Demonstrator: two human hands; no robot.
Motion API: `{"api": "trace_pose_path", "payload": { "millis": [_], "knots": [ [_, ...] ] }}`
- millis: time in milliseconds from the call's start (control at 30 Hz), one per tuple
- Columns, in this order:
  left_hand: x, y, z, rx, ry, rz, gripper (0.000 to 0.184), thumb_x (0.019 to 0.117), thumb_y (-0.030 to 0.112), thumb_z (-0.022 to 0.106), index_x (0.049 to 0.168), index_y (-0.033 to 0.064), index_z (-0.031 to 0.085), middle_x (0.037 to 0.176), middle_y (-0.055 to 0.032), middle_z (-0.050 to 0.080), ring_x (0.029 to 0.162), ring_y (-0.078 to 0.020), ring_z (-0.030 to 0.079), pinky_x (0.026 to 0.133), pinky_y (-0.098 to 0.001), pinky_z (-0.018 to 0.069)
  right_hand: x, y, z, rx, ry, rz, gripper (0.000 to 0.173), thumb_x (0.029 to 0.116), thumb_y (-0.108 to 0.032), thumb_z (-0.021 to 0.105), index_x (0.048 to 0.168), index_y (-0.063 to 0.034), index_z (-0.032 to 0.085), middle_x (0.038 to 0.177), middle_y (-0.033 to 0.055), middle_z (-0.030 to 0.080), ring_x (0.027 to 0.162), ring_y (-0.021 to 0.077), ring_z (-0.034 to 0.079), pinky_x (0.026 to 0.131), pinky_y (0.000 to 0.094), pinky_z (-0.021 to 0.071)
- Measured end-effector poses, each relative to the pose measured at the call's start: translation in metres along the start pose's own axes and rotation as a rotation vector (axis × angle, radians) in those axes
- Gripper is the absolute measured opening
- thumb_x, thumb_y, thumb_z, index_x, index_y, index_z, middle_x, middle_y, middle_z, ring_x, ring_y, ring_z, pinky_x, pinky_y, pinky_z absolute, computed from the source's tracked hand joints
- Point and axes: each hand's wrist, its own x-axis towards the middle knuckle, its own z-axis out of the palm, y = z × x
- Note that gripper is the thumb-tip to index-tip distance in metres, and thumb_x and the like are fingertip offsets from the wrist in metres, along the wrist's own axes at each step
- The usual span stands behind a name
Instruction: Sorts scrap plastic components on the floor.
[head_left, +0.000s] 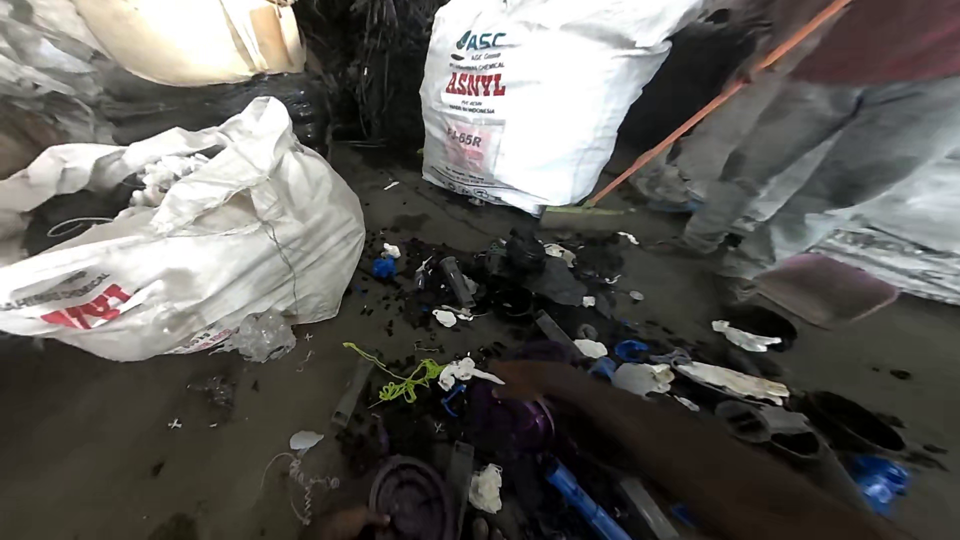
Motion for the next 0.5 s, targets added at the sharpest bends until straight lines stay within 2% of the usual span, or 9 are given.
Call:
{"api": "trace_pose_path", "payload": {
  "millis": [67,133,200,333,400,433,500],
  "knots": [
    [0.005,0.005,-0.005,-0.017,-0.002,0.004,0.041,0.0968,0.03,0.068,0.131,0.008,0.061,0.113,-0.0117,0.068,0.098,-0.0214,0.065,0.086,-0.0443,0.0541,0.0,0.0,-0.001,0.001,-0.004,0.001,0.057,0.1065,-0.038,0.054,0.143,0.0046,0.044,0.125,0.0315,0.061,0.117,0.0473,0.061,0.099,0.066,0.0463],
    [0.004,0.015,-0.012,-0.052,-0.003,0.069,0.048,0.0947,0.024,0.071,0.139,0.0114,0.056,0.119,-0.0143,0.067,0.104,-0.0255,0.066,0.089,-0.0486,0.0549,0.003,0.002,-0.002,0.009,0.019,-0.028,0.057,0.1064,-0.04,0.054,0.141,0.0041,0.045,0.121,0.0303,0.062,0.113,0.0458,0.063,0.096,0.065,0.0481],
    [0.003,0.025,-0.021,-0.076,-0.016,0.151,0.056,0.0958,0.024,0.07,0.148,0.0161,0.049,0.128,-0.0145,0.065,0.113,-0.0273,0.064,0.095,-0.0507,0.0532,0.001,-0.002,-0.008,0.041,0.055,-0.074,0.058,0.1064,-0.041,0.053,0.144,0.0019,0.045,0.128,0.0298,0.06,0.118,0.0451,0.061,0.1,0.0642,0.0466],
    [0.018,0.04,-0.032,-0.248,-0.047,0.288,0.064,0.0988,0.03,0.065,0.155,0.0205,0.037,0.135,-0.0142,0.062,0.12,-0.0287,0.063,0.098,-0.0517,0.0538,-0.022,-0.026,-0.037,0.233,0.227,-0.147,0.056,0.1074,-0.038,0.053,0.156,-0.0112,0.042,0.143,0.0232,0.056,0.131,0.0388,0.055,0.111,0.0597,0.0413],
    [0.018,0.045,-0.031,-0.365,-0.037,0.325,0.063,0.1001,0.027,0.063,0.156,0.0188,0.035,0.133,-0.0151,0.062,0.118,-0.0288,0.063,0.096,-0.0506,0.0549,-0.038,-0.042,-0.052,0.287,0.324,-0.113,0.053,0.1077,-0.039,0.052,0.149,-0.0069,0.045,0.135,0.0227,0.06,0.124,0.0375,0.06,0.106,0.059,0.0459],
    [0.018,0.047,-0.03,-0.42,-0.023,0.341,0.061,0.0998,0.025,0.063,0.154,0.0176,0.037,0.13,-0.0148,0.064,0.115,-0.0281,0.065,0.094,-0.0496,0.0556,-0.044,-0.05,-0.059,0.286,0.377,-0.107,0.051,0.1076,-0.04,0.051,0.144,-0.0055,0.047,0.128,0.0227,0.062,0.117,0.0372,0.062,0.1,0.0594,0.0488],
    [0.014,0.052,-0.028,-0.53,-0.014,0.375,0.053,0.1,0.023,0.062,0.149,0.0161,0.043,0.123,-0.014,0.067,0.109,-0.027,0.067,0.09,-0.0482,0.057,-0.051,-0.059,-0.07,0.3,0.46,-0.122,0.05,0.1073,-0.042,0.051,0.142,-0.0058,0.048,0.121,0.0228,0.064,0.108,0.0374,0.065,0.092,0.0609,0.0519]
  ]
}}
